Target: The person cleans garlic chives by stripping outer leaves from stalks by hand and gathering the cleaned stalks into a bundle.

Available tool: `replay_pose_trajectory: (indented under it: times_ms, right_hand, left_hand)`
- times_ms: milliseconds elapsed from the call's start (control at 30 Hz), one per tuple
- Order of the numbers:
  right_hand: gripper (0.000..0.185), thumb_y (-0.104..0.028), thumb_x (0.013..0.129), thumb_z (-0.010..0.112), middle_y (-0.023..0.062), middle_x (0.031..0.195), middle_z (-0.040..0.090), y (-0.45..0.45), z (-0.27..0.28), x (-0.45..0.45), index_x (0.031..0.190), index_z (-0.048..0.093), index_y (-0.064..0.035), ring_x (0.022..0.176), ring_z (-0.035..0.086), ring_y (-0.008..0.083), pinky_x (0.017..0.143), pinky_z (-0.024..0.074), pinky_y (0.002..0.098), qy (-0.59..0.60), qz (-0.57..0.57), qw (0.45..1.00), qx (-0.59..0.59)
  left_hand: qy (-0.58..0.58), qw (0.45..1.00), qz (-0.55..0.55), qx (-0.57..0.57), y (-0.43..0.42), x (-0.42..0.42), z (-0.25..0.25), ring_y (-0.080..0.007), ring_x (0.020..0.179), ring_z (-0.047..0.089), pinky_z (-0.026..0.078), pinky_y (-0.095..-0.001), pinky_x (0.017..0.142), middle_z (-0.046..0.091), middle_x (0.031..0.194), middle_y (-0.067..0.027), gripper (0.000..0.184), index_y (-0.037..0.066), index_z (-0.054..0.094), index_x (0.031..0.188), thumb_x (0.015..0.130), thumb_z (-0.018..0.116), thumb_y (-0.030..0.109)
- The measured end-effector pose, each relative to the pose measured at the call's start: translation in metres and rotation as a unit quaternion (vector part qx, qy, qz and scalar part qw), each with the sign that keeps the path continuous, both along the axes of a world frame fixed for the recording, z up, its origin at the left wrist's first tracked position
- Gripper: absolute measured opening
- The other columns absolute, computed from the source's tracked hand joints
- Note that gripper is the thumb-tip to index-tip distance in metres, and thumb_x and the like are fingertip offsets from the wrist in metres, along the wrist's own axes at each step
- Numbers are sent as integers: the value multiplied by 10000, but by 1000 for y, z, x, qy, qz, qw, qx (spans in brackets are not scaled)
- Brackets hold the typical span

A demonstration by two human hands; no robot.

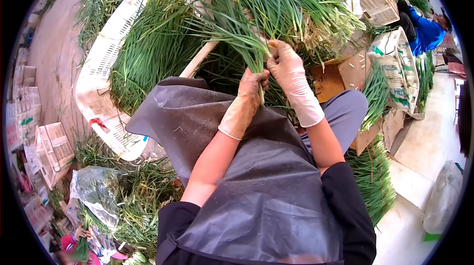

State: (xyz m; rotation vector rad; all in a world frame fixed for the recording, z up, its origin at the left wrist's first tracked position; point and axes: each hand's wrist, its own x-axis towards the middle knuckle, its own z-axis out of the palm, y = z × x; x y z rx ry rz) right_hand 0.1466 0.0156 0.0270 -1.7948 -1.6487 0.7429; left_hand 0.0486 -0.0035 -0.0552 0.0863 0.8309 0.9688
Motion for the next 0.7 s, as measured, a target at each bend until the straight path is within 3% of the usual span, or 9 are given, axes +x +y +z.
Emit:
replay_pose_trajectory:
  times_ms: [100, 200, 233, 300, 367, 433, 500, 600, 700]
  right_hand:
    - [353, 1, 737, 606, 85, 815, 581, -7, -21, 15, 1081, 550, -49, 642, 540, 164, 649, 475, 279, -29, -15, 994, 105]
    - [269, -36, 721, 637, 103, 872, 611, -37, -24, 10, 982, 572, -32, 767, 598, 193, 712, 475, 291, -23, 198, 979, 42]
    - [242, -85, 733, 643, 118, 930, 622, -36, -12, 9, 962, 584, -33, 846, 608, 214, 733, 478, 306, -19, 222, 971, -89]
    - [244, -148, 748, 648, 141, 950, 627, -4, 13, 28, 959, 594, -38, 848, 616, 251, 754, 483, 335, -40, 89, 995, -33]
    - [291, -270, 780, 637, 156, 953, 629, 45, 17, 46, 977, 604, -59, 868, 615, 282, 774, 481, 374, -306, -102, 944, 77]
    - [341, -371, 807, 595, 158, 974, 627, 89, -3, 73, 985, 603, -81, 929, 604, 291, 788, 472, 394, -408, -90, 901, -121]
    - [388, -428, 842, 527, 122, 1011, 628, 105, 2, 87, 1045, 595, -105, 943, 601, 293, 785, 472, 400, -416, -79, 887, -185]
    - [372, -413, 880, 452, 119, 928, 643, 94, 28, 94, 1006, 631, -111, 847, 619, 305, 734, 471, 387, -320, -153, 934, -39]
    - [350, -396, 880, 451, 144, 849, 641, 71, 24, 100, 926, 656, -116, 806, 609, 334, 677, 474, 408, -321, -144, 935, 32]
  left_hand:
    - [-129, 990, 47, -5, -2, -4, 1, -124, 548, 453, 377, -262, 497, 550, 785, -53, 276, 63, 526, 1064, 796, 588, 90]
    - [-27, 995, 60, -69, 1, 4, 1, -160, 638, 559, 446, -286, 566, 598, 786, -34, 296, 54, 606, 936, 775, 689, 288]
    - [4, 999, 20, -49, -1, -1, 2, -119, 556, 546, 439, -228, 511, 589, 698, -24, 244, 54, 598, 914, 799, 663, 260]
    - [138, 989, -34, -28, 3, -5, -23, -113, 563, 554, 458, -242, 516, 598, 688, -22, 233, 57, 616, 910, 793, 670, 252]
    - [147, 989, 17, -23, 1, -4, 21, -96, 549, 546, 442, -210, 484, 591, 687, -22, 197, 56, 608, 925, 817, 645, 216]
    - [31, 994, 35, 102, 2, -9, 53, -89, 498, 494, 411, -207, 455, 556, 649, -3, 184, 51, 592, 951, 836, 623, 191]
    - [-2, 993, 48, 110, 7, -12, 48, -81, 438, 408, 339, -202, 419, 500, 600, 12, 177, 47, 577, 973, 848, 608, 169]
    - [31, 997, 51, -57, 8, -14, 28, -59, 399, 298, 235, -212, 402, 393, 540, 30, 172, 45, 577, 963, 847, 610, 168]
    - [-34, 998, 38, -25, 4, -7, 27, -59, 409, 292, 241, -213, 415, 377, 555, 34, 237, 36, 560, 1020, 857, 599, 204]
